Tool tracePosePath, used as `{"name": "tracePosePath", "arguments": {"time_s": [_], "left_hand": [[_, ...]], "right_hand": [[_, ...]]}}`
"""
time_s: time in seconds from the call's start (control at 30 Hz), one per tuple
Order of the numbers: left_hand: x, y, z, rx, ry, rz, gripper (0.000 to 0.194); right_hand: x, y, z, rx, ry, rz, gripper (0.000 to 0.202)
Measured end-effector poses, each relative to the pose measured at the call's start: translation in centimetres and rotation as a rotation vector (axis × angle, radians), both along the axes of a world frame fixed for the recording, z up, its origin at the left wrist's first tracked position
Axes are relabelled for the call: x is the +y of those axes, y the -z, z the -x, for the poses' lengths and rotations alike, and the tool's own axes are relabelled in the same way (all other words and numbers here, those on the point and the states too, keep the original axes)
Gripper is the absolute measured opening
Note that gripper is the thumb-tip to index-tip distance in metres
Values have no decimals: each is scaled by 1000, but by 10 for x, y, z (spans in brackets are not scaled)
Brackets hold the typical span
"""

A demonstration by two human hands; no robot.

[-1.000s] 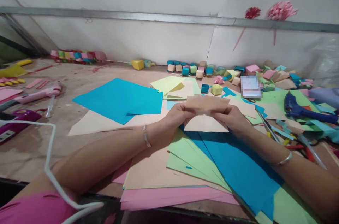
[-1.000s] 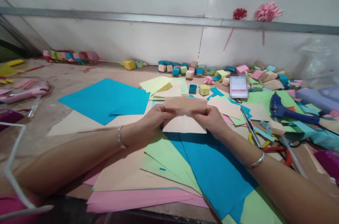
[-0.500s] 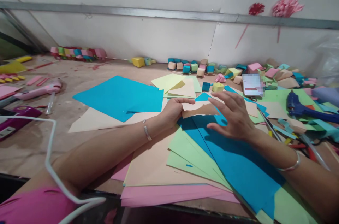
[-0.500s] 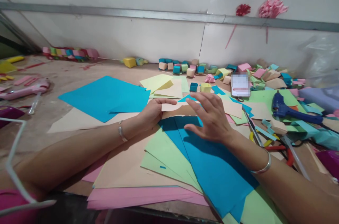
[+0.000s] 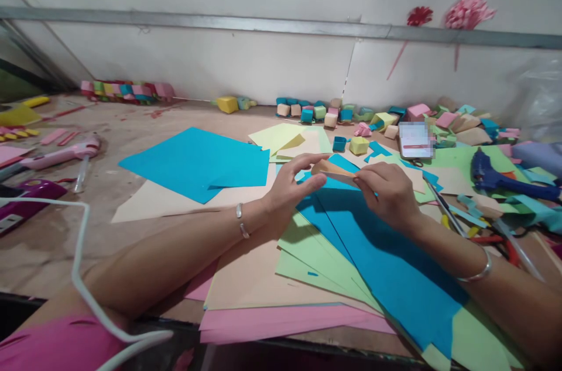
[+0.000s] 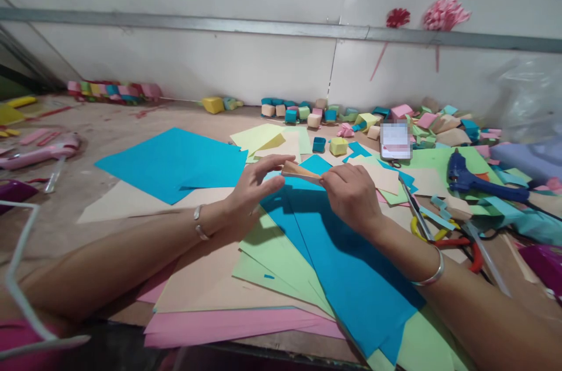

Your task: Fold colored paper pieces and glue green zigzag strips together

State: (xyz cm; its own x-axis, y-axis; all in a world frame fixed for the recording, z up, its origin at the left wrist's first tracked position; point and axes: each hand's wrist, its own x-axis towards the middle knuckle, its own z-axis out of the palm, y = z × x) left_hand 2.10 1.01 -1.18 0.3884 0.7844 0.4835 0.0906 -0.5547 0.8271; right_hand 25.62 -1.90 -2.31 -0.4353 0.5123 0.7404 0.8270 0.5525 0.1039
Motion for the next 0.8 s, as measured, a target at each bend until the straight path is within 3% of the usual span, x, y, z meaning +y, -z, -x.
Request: {"name": "tracePosePath", "arguments": {"time_s": [0.07, 0.13, 0.2, 0.3, 0.53, 0.8], "left_hand": [[-1, 2, -1, 35, -81, -110, 42], [-1, 5, -4, 25, -154, -155, 27], [2, 9, -7, -7, -197, -138, 10], [5, 13, -9, -30, -228, -53, 7], [3, 11, -10, -134, -125, 139, 9], [1, 6, -10, -61, -92, 279, 10]], "right_hand": [[-1, 1, 1, -1, -6, 22, 23], [-2, 0, 2, -1, -14, 36, 24], [-3, 0, 2, -1, -20, 56, 24], [-3, 0, 2, 6, -24, 105, 25], [-3, -3, 2, 223, -65, 372, 26], [0, -6, 1, 422, -49, 627, 20]]}}
